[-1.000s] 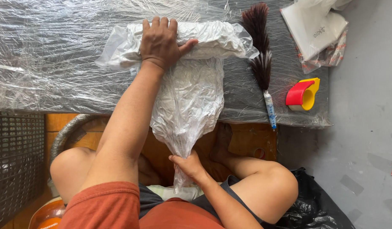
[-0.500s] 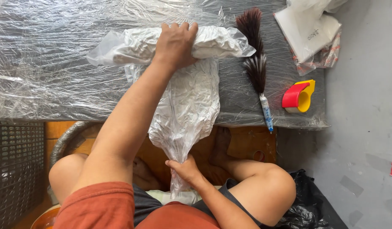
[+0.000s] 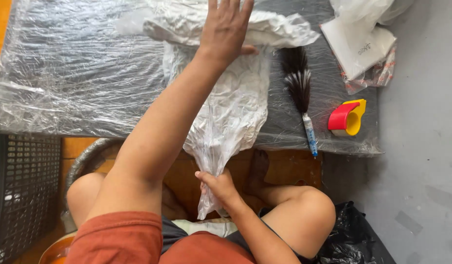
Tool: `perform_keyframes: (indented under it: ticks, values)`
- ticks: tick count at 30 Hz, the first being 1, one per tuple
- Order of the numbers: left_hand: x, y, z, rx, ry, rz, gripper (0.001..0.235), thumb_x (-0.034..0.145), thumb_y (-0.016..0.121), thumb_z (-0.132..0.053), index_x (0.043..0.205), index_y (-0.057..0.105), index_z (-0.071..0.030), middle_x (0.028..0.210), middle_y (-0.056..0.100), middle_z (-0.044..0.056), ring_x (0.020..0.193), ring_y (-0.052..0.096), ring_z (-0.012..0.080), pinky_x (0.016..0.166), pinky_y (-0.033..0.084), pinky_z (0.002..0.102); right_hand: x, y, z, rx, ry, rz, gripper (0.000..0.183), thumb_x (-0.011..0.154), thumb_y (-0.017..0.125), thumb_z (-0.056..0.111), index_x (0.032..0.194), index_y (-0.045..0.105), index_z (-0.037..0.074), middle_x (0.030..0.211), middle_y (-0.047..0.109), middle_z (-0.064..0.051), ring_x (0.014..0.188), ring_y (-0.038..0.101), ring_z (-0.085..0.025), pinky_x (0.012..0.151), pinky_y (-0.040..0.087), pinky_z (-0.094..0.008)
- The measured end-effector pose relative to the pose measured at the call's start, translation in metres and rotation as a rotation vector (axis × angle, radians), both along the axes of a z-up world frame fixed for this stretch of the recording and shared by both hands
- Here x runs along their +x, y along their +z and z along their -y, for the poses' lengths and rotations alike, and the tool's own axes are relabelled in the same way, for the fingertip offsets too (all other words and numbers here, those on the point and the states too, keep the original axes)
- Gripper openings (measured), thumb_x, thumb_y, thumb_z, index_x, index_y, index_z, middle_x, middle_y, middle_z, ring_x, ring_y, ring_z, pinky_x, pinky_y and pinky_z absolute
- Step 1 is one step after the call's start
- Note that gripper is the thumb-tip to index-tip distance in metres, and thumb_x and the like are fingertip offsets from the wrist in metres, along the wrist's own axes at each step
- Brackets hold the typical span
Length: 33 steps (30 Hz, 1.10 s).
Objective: The person places a dark object into a clear plastic bag on a table, then uses a feather duster to brush the exterior of the bag. They then insert a vacuum cleaner hose into the bag to remove air, seal the opening, and press down on the bag to compact the contents.
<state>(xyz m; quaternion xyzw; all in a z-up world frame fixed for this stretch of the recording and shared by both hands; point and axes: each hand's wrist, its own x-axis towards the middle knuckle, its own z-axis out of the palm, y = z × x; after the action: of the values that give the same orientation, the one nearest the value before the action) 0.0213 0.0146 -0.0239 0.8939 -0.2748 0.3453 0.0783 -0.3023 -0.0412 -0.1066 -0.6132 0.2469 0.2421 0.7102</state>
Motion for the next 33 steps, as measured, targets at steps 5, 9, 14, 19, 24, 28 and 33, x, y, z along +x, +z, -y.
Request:
perform_keyframes:
  ticks: [5,9,14,19,24,28,33]
  values:
    - [-0.108,-0.03,-0.026,-0.06,-0.065,-0.254,0.088,0.085,0.079,-0.058,0.145,0.051,0.0,0.139,0.054,0.025,0.139,0.045,0.04,0.116,0.023,0.063,0.001,-0.02,-0.011,0.051,-0.179,-0.075,0.025,0.077,0.081,0.009,0.074,0.063,-0.008,0.055,0.054,-0.014,0.041,0.058,-0.021,0.042,0.053,-0.039]
    - [-0.158,-0.059,-0.049,0.058,0.108,-0.743,0.112,0.074,0.053,-0.091,0.151,0.048,-0.009,0.158,0.038,0.025,0.151,0.026,0.0424,0.117,0.014,0.071,-0.003,-0.019,-0.009,0.032,-0.18,-0.085,0.021,0.077,0.08,0.005,0.077,0.065,-0.008,0.056,0.055,-0.013,0.043,0.06,-0.021,0.043,0.055,-0.04]
    - [-0.162,-0.048,-0.059,-0.066,0.052,-0.798,0.112,0.075,0.056,-0.089,0.155,0.044,-0.013,0.165,0.032,0.02,0.156,0.019,0.0363,0.123,0.008,0.065,-0.002,-0.006,-0.014,0.046,-0.168,-0.122,0.028,0.077,0.083,0.008,0.088,0.062,-0.007,0.064,0.06,-0.014,0.056,0.068,-0.025,0.06,0.061,-0.044]
    - [-0.154,-0.089,-0.069,-0.472,-0.1,-0.617,0.077,0.09,0.059,-0.064,0.147,0.051,-0.012,0.154,0.044,0.017,0.147,0.036,0.0346,0.121,0.024,0.057,-0.004,-0.009,-0.012,0.083,-0.131,-0.114,0.031,0.078,0.081,0.009,0.096,0.062,-0.007,0.076,0.067,-0.016,0.074,0.075,-0.031,0.074,0.061,-0.044]
    - [-0.247,-0.091,-0.1,-1.089,0.144,-0.285,0.022,0.103,0.062,-0.029,0.118,0.065,-0.013,0.105,0.064,0.002,0.105,0.066,0.0225,0.097,0.052,0.038,0.002,-0.008,-0.011,0.139,-0.114,-0.102,0.036,0.079,0.083,0.01,0.102,0.064,-0.01,0.095,0.074,-0.025,0.082,0.076,-0.035,0.076,0.063,-0.047]
    - [-0.342,-0.16,-0.086,-1.464,0.301,-1.033,0.044,0.106,0.039,-0.054,0.106,0.064,-0.017,0.089,0.066,0.006,0.089,0.064,0.0237,0.086,0.051,0.04,0.005,0.001,-0.019,0.161,-0.226,-0.09,0.029,0.079,0.086,0.015,0.094,0.074,-0.007,0.087,0.076,-0.02,0.079,0.076,-0.031,0.082,0.062,-0.049]
    - [-0.38,-0.146,-0.055,-1.685,0.097,-1.306,0.058,0.109,0.028,-0.058,0.117,0.062,-0.011,0.109,0.064,0.015,0.106,0.058,0.0274,0.1,0.047,0.042,0.003,-0.001,-0.021,0.121,-0.234,-0.077,0.043,0.077,0.088,0.022,0.111,0.076,-0.002,0.101,0.076,-0.018,0.083,0.076,-0.028,0.083,0.062,-0.048]
